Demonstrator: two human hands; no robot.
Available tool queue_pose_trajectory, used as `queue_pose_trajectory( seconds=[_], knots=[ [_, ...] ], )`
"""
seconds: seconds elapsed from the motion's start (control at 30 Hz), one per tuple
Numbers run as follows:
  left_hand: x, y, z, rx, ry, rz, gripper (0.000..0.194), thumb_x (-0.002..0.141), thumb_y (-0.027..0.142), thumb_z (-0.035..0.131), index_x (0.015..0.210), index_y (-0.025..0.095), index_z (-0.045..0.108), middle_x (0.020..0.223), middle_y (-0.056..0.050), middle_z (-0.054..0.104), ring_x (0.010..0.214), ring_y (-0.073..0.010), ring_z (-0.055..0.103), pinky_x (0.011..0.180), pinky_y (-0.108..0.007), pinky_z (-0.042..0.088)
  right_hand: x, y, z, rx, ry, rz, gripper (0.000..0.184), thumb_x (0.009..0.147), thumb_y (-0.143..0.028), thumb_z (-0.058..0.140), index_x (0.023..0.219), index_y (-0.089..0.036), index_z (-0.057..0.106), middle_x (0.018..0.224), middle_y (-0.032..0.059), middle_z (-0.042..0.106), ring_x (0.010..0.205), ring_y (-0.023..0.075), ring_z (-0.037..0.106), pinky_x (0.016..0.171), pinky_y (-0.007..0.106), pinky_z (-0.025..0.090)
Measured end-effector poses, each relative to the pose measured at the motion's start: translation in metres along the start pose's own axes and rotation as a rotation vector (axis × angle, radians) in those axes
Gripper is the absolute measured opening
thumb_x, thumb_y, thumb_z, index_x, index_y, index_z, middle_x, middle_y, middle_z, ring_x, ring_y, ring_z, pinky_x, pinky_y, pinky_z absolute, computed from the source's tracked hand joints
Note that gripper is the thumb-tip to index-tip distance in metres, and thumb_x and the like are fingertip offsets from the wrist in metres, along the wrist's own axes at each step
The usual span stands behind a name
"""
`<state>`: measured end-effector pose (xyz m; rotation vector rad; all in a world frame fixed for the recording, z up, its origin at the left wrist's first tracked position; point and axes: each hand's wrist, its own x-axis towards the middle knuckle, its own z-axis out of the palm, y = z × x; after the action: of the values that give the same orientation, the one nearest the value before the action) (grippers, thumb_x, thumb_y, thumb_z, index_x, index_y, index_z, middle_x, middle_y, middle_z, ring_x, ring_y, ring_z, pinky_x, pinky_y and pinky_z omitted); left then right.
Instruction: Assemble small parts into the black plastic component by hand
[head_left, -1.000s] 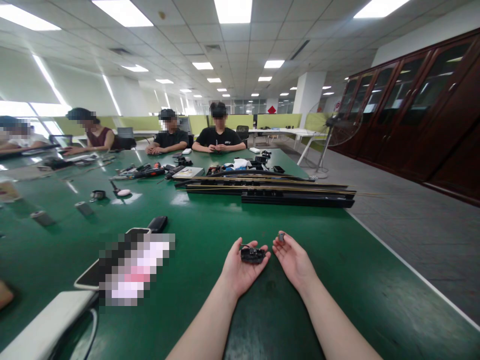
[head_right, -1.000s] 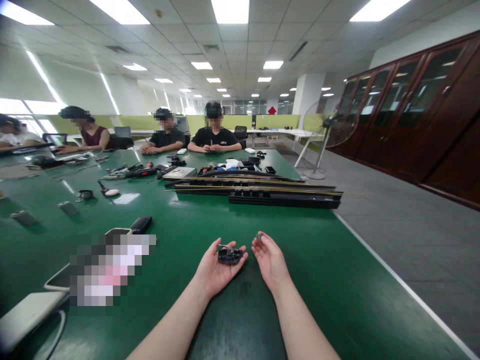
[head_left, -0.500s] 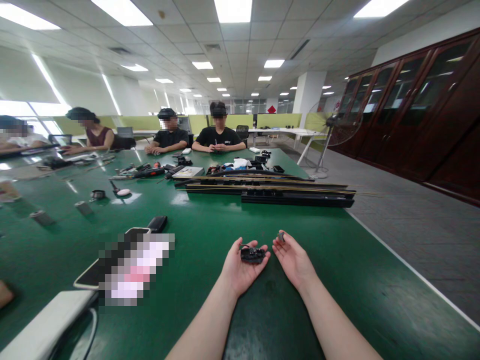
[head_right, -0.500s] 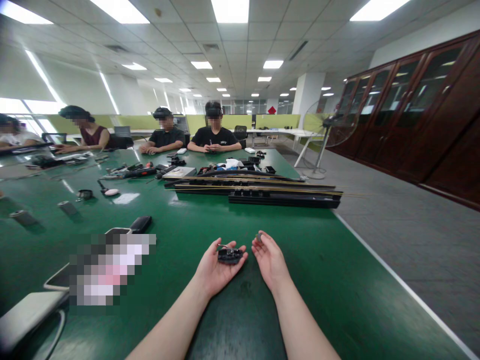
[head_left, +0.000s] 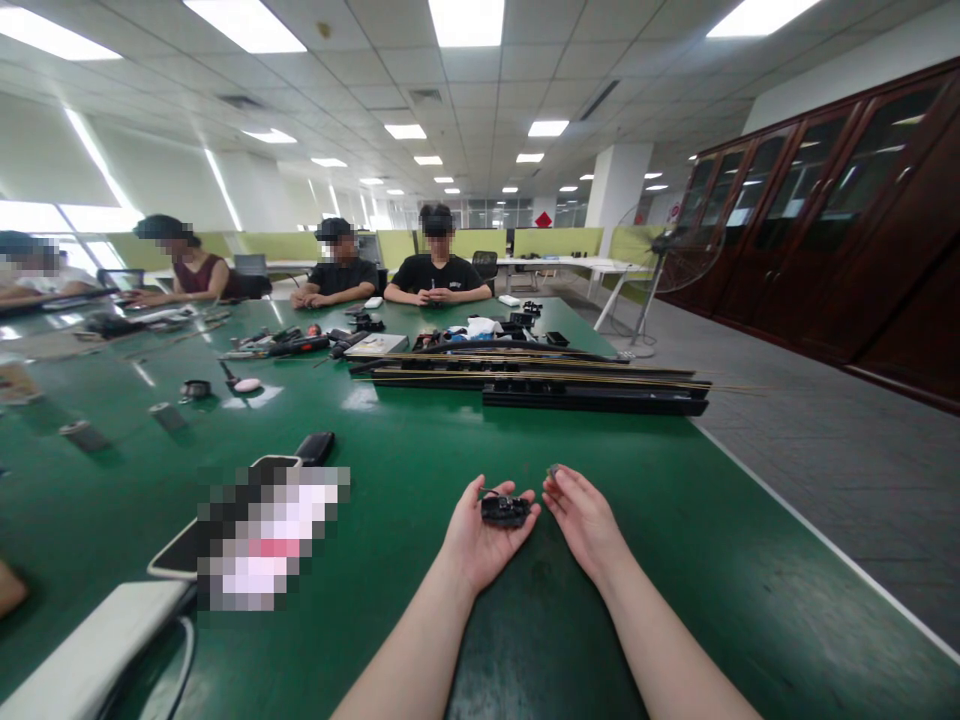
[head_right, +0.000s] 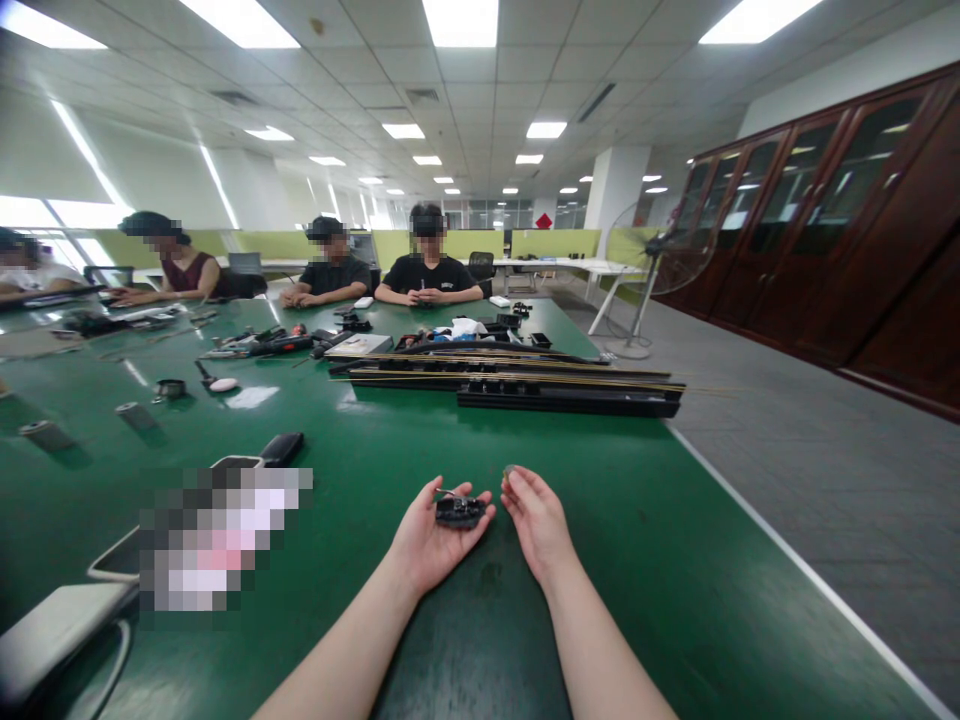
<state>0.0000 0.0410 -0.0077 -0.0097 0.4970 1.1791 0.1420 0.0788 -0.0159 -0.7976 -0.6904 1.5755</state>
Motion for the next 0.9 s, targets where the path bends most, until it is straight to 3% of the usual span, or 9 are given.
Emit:
queue_pose_trajectory(
  seconds=[0.13, 0.33, 0.53, 0.77, 0.9],
  knots=[
    [0.0, 0.0, 0.0, -0.006, -0.004, 0.006, 0.032, 0.08, 0.041, 0.046, 0.082, 0.01, 0.054, 0.094, -0.019, 0.06, 0.095, -0.0294, 0.058, 0.07, -0.036, 0.051, -0.004, 0.001, 0.002, -0.207, -0.043, -0.12, 0.027, 0.06, -0.033, 0.074, 0.083, -0.022, 0.066, 0.083, 0.0001, 0.067, 0.079, 0.0139, 0.06, 0.075, 0.027, 0.047],
    [0.001, 0.0, 0.001, -0.028, -0.002, 0.017, 0.031, 0.081, 0.039, 0.044, 0.08, 0.01, 0.054, 0.086, -0.015, 0.061, 0.083, -0.0222, 0.061, 0.072, -0.035, 0.05, -0.007, 0.001, 0.003, -0.538, -0.247, -0.268, 0.027, 0.065, -0.035, 0.069, 0.087, -0.022, 0.065, 0.095, 0.0051, 0.065, 0.086, 0.0198, 0.061, 0.081, 0.037, 0.046],
    [0.0, 0.0, 0.001, -0.036, -0.058, 0.027, 0.033, 0.083, 0.038, 0.041, 0.075, 0.01, 0.055, 0.078, -0.011, 0.061, 0.076, -0.0192, 0.06, 0.068, -0.031, 0.05, -0.016, 0.0, 0.009, -0.851, -0.358, -0.465, 0.017, 0.071, -0.025, 0.063, 0.087, -0.023, 0.066, 0.103, 0.006, 0.061, 0.103, 0.0212, 0.054, 0.093, 0.04, 0.04],
    [0.004, -0.002, 0.0, -0.037, -0.004, 0.08, 0.032, 0.085, 0.037, 0.039, 0.073, 0.012, 0.055, 0.069, -0.006, 0.058, 0.061, -0.0135, 0.056, 0.068, -0.031, 0.049, -0.024, -0.002, 0.017, -1.254, -0.485, -0.602, 0.023, 0.069, -0.015, 0.063, 0.089, -0.026, 0.066, 0.101, 0.0055, 0.063, 0.1, 0.0228, 0.052, 0.089, 0.042, 0.04],
    [0.003, -0.003, 0.001, -0.009, -0.004, 0.091, 0.034, 0.086, 0.039, 0.037, 0.074, 0.012, 0.056, 0.072, -0.007, 0.058, 0.064, -0.0141, 0.057, 0.068, -0.031, 0.049, -0.024, -0.003, 0.017, -1.319, -0.476, -0.608, 0.022, 0.071, -0.017, 0.062, 0.091, -0.025, 0.065, 0.101, 0.0055, 0.063, 0.099, 0.0219, 0.052, 0.086, 0.04, 0.041]
  ],
)
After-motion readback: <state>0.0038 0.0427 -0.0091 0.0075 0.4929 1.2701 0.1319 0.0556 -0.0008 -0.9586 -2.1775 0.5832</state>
